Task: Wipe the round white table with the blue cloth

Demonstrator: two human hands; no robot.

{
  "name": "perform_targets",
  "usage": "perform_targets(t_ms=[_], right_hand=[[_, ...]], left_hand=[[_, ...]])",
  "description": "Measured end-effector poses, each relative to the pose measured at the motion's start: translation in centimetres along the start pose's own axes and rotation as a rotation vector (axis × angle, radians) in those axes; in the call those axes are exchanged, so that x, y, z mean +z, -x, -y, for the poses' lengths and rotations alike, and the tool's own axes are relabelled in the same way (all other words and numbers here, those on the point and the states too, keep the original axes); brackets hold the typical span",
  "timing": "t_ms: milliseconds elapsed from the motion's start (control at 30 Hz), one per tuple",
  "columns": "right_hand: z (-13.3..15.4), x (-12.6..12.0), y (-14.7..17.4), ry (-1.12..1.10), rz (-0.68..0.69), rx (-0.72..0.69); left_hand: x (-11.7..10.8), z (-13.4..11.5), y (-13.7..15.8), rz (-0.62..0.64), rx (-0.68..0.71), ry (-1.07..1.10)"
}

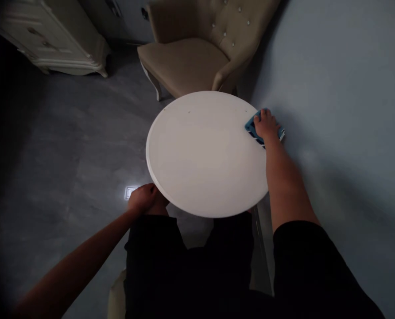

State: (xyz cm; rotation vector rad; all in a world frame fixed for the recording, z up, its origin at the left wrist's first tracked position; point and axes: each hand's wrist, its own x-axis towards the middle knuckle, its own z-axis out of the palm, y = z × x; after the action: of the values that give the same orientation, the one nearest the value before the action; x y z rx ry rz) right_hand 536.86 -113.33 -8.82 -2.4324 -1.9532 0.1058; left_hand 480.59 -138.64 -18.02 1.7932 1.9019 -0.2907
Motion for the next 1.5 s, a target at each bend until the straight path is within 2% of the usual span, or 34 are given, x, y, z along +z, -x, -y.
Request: perform_targets(t_ms=[100, 267, 367, 500, 633, 700, 800, 867, 967, 1100, 1200, 1300, 1400, 1500], right_hand=[[-2.0, 0.0, 6.7, 0.025, -0.027, 0.056], [-2.3, 0.6, 18.3, 0.061, 0.013, -0.047], [0.1, 1.2, 25.7, 0.086, 0.059, -0.174], [5.8, 2.0, 34.2, 0.077, 0.091, -0.363], [10.2, 2.2, 38.6, 0.029, 0.107, -0.584], [11.0, 2.0, 39.4, 0.03, 0.09, -0.569], [11.2, 1.8, 39.8, 0.037, 0.083, -0.455], [12.0, 1.9, 39.8, 0.006, 0.102, -0.443], [14.9, 2.4, 39.3, -0.08, 0.129, -0.542], [21.5, 2.7, 36.1, -0.166, 0.139, -0.713], [26.3, 2.8, 31.6, -0.218, 0.106, -0.733], [29.9, 3.0, 25.8, -0.247, 0.083, -0.701], [32.1, 3.2, 19.0, -0.25, 0.071, -0.65], [32.5, 3.5, 11.8, -0.26, 0.055, -0.564]], left_hand=[[0.2, -0.7, 0.6, -0.008, 0.018, 0.019], [0.8, -1.3, 1.5, -0.046, 0.035, 0.043], [1.1, -1.4, 1.9, -0.061, 0.022, 0.048], [1.1, -1.4, 2.2, -0.063, 0.017, 0.055], [1.0, -1.2, 2.5, -0.073, 0.035, 0.052], [1.1, -0.8, 2.7, -0.083, 0.029, 0.052], [1.3, -0.1, 2.8, -0.103, 0.02, 0.069], [1.3, 0.3, 2.7, -0.094, 0.009, 0.084], [1.1, 0.5, 2.4, -0.086, 0.007, 0.094], [0.7, 0.0, 2.3, -0.078, 0.01, 0.07], [0.5, -0.3, 2.1, -0.06, 0.01, 0.049], [0.4, -0.5, 1.8, -0.042, -0.001, 0.036], [0.3, -0.4, 1.4, -0.026, -0.006, 0.018], [0.1, -0.4, 0.9, -0.02, -0.023, 0.012]])
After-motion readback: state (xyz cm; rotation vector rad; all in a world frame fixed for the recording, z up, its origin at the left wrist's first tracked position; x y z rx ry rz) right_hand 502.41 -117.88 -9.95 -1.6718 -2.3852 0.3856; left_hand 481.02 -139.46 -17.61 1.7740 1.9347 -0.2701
